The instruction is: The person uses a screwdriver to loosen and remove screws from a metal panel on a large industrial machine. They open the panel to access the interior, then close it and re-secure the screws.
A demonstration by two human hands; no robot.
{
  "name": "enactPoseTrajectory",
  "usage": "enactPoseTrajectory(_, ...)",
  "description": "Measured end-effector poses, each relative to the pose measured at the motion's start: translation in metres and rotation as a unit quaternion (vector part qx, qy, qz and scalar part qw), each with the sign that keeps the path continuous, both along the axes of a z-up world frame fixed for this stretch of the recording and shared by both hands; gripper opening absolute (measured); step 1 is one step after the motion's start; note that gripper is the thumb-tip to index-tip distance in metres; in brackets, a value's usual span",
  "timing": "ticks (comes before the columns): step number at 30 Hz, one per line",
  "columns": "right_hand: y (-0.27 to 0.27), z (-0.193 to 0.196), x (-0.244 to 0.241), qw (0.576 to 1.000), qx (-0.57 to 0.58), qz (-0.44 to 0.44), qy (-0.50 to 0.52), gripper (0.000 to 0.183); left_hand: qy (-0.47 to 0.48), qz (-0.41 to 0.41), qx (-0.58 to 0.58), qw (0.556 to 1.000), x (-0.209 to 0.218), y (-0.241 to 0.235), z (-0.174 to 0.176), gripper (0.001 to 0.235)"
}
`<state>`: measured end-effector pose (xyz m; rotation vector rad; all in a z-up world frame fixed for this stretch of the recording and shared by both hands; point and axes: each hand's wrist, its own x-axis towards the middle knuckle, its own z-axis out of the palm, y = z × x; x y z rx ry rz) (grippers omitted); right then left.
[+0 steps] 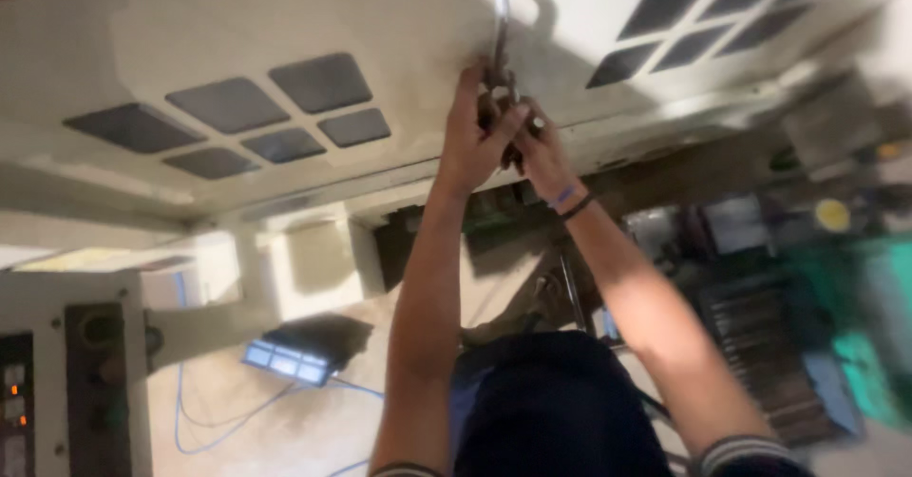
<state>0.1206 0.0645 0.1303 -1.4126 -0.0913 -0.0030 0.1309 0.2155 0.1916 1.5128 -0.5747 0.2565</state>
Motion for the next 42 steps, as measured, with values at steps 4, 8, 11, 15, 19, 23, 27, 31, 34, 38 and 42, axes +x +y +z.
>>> enactPoseTrajectory(4,0.003,-0.039,0.015,0.994,-0.002,0.008,-0.11,0.017,0.119,-0.012,-0.016,0.993,-0.007,0.0,0.002,0.057)
enactPoseTrajectory(8,0.01,-0.059,0.028,0.993,0.021,-0.029,-0.116,0.018,0.004,0.023,-0.017,1.0,-0.004,-0.006,-0.001,0.061)
enactPoseTrajectory(11,0.016,-0.058,0.031,0.98,0.179,0.012,-0.084,0.022,0.003,0.022,-0.025,0.999,-0.006,-0.008,-0.009,0.06)
enactPoseTrajectory(15,0.017,-0.043,0.021,0.973,-0.104,-0.025,-0.206,0.022,-0.006,0.056,-0.015,0.998,-0.005,-0.011,-0.015,0.062)
enactPoseTrajectory(19,0.015,-0.028,0.013,0.955,-0.192,-0.068,-0.215,0.013,-0.027,0.054,-0.008,0.998,-0.004,-0.013,-0.017,0.055)
enactPoseTrajectory(23,0.013,-0.023,0.011,0.977,-0.148,-0.066,-0.138,0.016,0.001,0.028,-0.01,1.0,-0.005,-0.01,-0.01,0.058)
enactPoseTrajectory(27,0.005,-0.027,0.013,0.976,-0.153,-0.079,-0.131,0.011,-0.035,0.02,-0.024,0.999,-0.007,-0.014,-0.004,0.053)
enactPoseTrajectory(31,0.001,-0.032,0.018,0.975,-0.112,-0.079,-0.175,0.013,-0.03,0.025,-0.055,0.998,-0.006,-0.025,-0.003,0.056)
enactPoseTrajectory(34,-0.005,-0.034,0.02,0.978,-0.138,-0.091,-0.125,0.013,0.0,0.013,-0.065,0.998,-0.004,-0.027,-0.004,0.055)
enactPoseTrajectory(38,-0.014,-0.033,0.026,0.969,-0.201,-0.117,-0.087,0.012,-0.02,-0.008,-0.05,0.998,-0.001,-0.025,-0.002,0.048)
enactPoseTrajectory(42,-0.014,-0.039,0.02,0.962,-0.16,-0.115,-0.187,0.011,-0.007,0.002,-0.061,0.998,-0.004,-0.021,-0.004,0.049)
